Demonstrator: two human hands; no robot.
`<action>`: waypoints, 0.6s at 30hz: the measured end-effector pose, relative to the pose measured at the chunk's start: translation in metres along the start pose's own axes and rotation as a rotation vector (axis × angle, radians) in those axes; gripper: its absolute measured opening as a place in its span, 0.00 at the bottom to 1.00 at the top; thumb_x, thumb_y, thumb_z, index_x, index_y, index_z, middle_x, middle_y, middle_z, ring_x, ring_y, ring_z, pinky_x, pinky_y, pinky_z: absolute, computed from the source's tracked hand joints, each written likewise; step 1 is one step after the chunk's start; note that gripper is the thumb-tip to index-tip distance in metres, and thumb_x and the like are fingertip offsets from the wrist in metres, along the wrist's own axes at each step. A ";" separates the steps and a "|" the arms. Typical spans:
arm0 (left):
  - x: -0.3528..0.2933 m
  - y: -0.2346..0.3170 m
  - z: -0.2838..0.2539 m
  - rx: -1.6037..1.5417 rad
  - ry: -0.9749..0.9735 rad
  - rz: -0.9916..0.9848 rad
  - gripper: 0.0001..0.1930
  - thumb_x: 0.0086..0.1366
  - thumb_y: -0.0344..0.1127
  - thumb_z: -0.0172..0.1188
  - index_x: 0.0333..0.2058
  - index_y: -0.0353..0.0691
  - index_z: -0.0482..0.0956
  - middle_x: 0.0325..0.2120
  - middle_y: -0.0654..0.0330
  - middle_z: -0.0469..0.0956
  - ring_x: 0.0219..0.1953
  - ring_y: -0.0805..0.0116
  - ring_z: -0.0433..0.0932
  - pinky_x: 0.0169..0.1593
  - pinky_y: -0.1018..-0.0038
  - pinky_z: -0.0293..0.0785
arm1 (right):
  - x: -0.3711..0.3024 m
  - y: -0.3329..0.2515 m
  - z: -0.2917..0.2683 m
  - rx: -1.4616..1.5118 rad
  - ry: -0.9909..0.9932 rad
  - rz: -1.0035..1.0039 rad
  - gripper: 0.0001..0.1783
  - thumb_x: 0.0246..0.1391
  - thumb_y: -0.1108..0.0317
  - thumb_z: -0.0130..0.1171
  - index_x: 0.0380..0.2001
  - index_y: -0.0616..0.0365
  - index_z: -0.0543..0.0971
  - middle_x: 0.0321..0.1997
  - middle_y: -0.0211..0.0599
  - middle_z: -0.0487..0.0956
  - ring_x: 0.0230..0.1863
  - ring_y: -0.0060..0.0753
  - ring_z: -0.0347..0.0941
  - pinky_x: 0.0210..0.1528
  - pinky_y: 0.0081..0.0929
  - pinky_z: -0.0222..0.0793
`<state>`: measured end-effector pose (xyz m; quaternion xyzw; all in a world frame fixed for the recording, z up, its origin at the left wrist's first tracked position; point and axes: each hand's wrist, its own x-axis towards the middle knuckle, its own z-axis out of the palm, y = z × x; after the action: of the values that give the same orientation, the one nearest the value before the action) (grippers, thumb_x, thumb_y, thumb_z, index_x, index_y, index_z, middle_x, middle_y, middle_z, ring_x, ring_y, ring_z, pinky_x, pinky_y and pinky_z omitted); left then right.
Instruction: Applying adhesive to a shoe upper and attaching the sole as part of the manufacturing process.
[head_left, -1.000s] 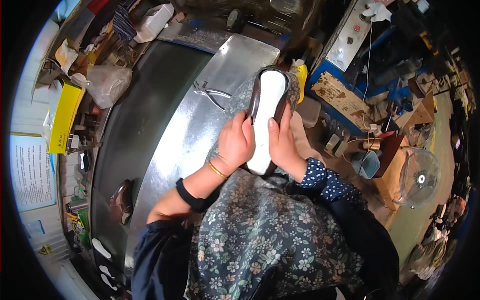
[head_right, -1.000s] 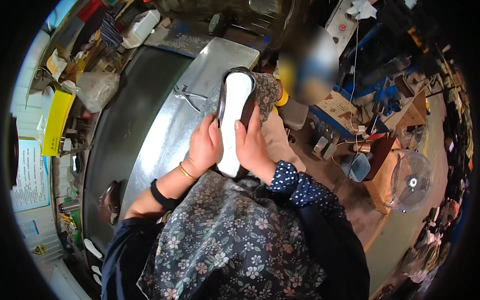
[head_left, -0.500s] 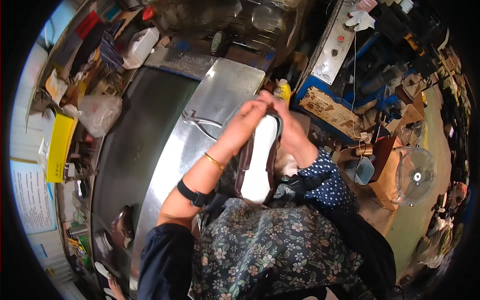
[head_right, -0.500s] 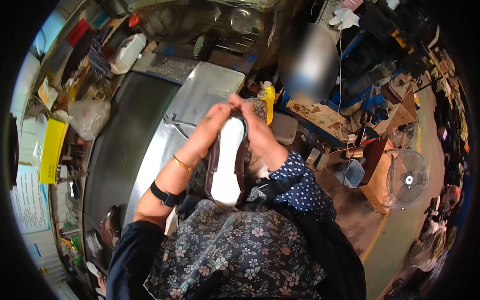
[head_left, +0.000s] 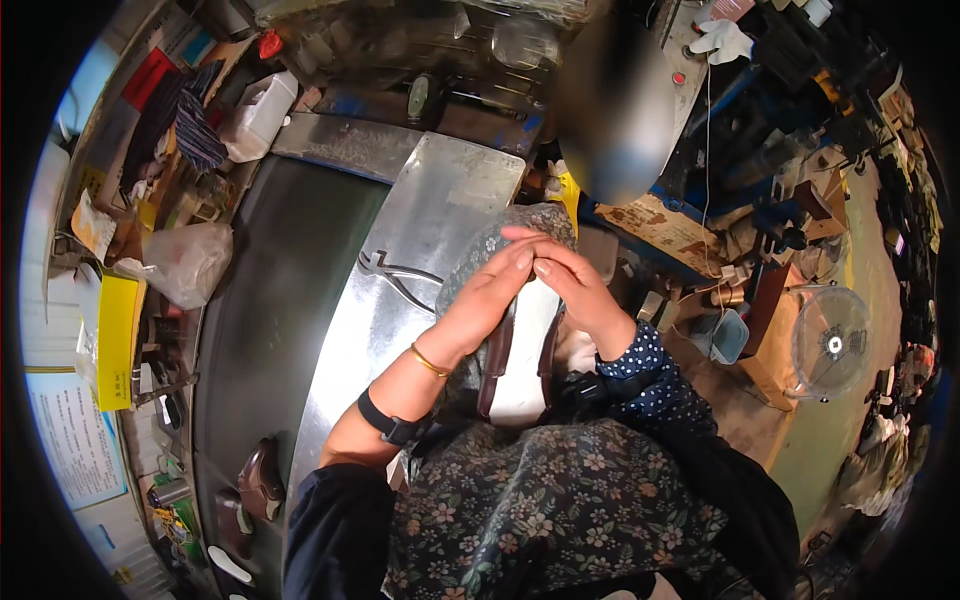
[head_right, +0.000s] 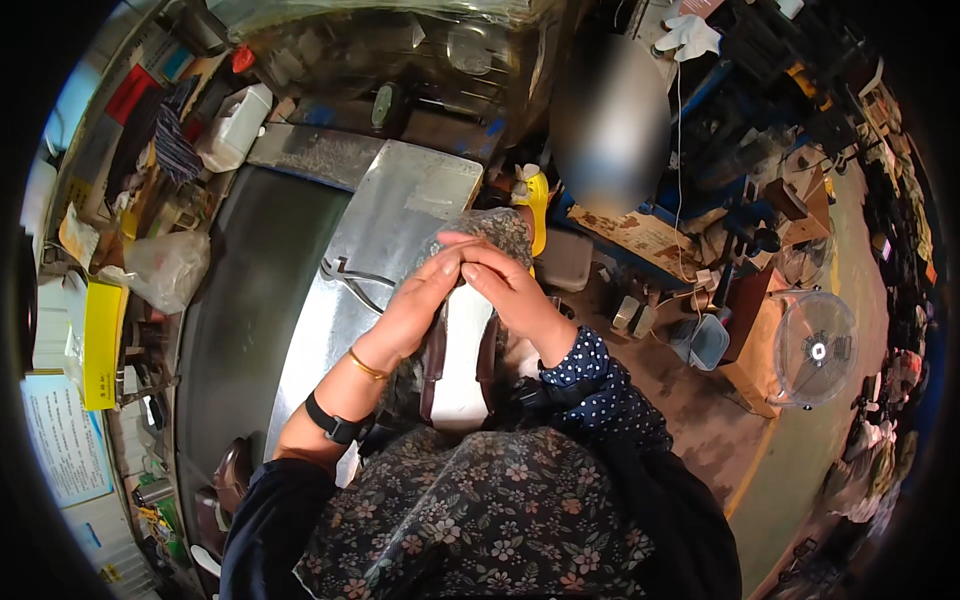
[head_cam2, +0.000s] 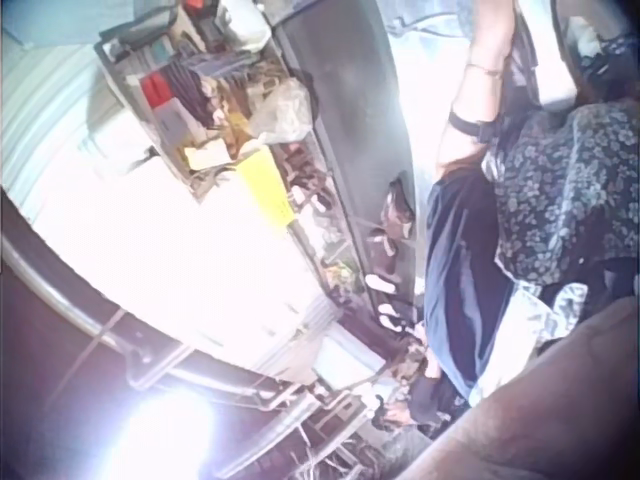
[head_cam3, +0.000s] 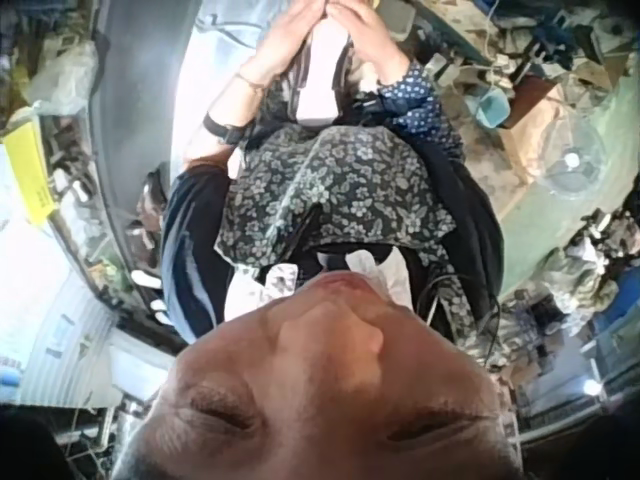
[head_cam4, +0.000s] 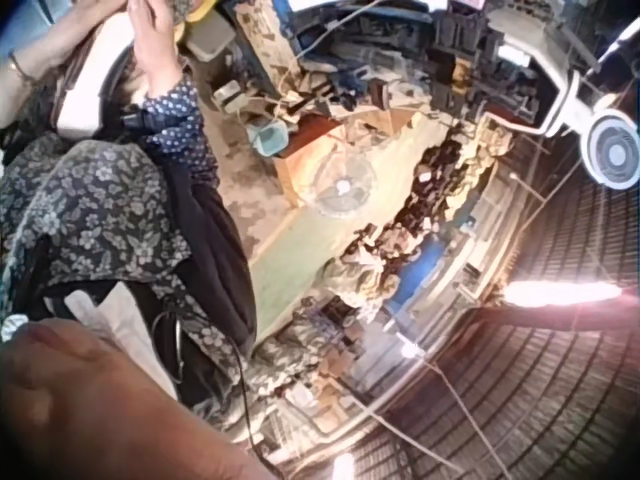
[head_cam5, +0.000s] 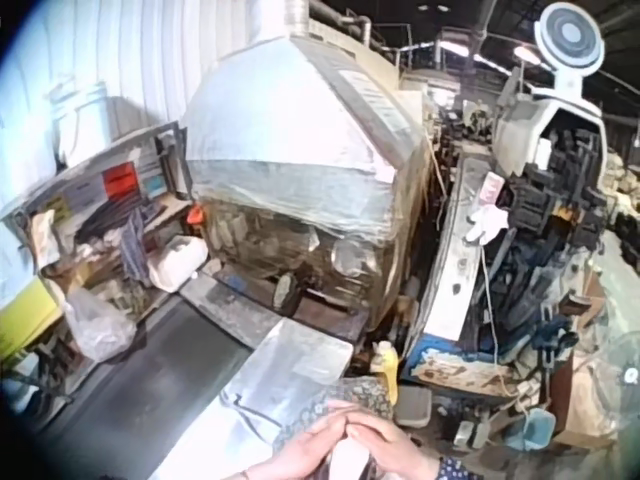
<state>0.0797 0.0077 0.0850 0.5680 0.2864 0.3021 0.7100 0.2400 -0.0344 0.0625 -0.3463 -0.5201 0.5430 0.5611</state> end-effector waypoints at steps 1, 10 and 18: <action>-0.001 0.002 -0.001 -0.232 -0.058 -0.083 0.19 0.72 0.40 0.49 0.57 0.37 0.69 0.51 0.59 0.74 0.53 0.71 0.70 0.57 0.76 0.64 | 0.003 0.001 -0.001 0.001 0.009 -0.005 0.15 0.62 0.72 0.47 0.49 0.62 0.76 0.62 0.40 0.69 0.63 0.32 0.62 0.67 0.32 0.53; 0.000 -0.002 -0.008 -0.076 -0.082 -0.080 0.23 0.72 0.42 0.49 0.60 0.34 0.64 0.56 0.60 0.68 0.59 0.71 0.64 0.64 0.74 0.56 | 0.006 -0.001 0.003 -0.026 0.045 0.115 0.14 0.67 0.68 0.41 0.44 0.63 0.75 0.51 0.37 0.75 0.55 0.33 0.69 0.62 0.28 0.58; 0.003 -0.015 -0.003 0.043 0.041 -0.024 0.16 0.70 0.36 0.53 0.53 0.37 0.72 0.46 0.64 0.75 0.50 0.76 0.69 0.55 0.79 0.64 | -0.013 0.000 0.032 -0.339 0.334 -0.082 0.15 0.67 0.69 0.40 0.50 0.62 0.73 0.56 0.45 0.72 0.63 0.38 0.63 0.66 0.30 0.54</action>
<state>0.0810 0.0095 0.0694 0.5732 0.3143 0.2988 0.6952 0.2106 -0.0525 0.0665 -0.4991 -0.5174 0.3597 0.5947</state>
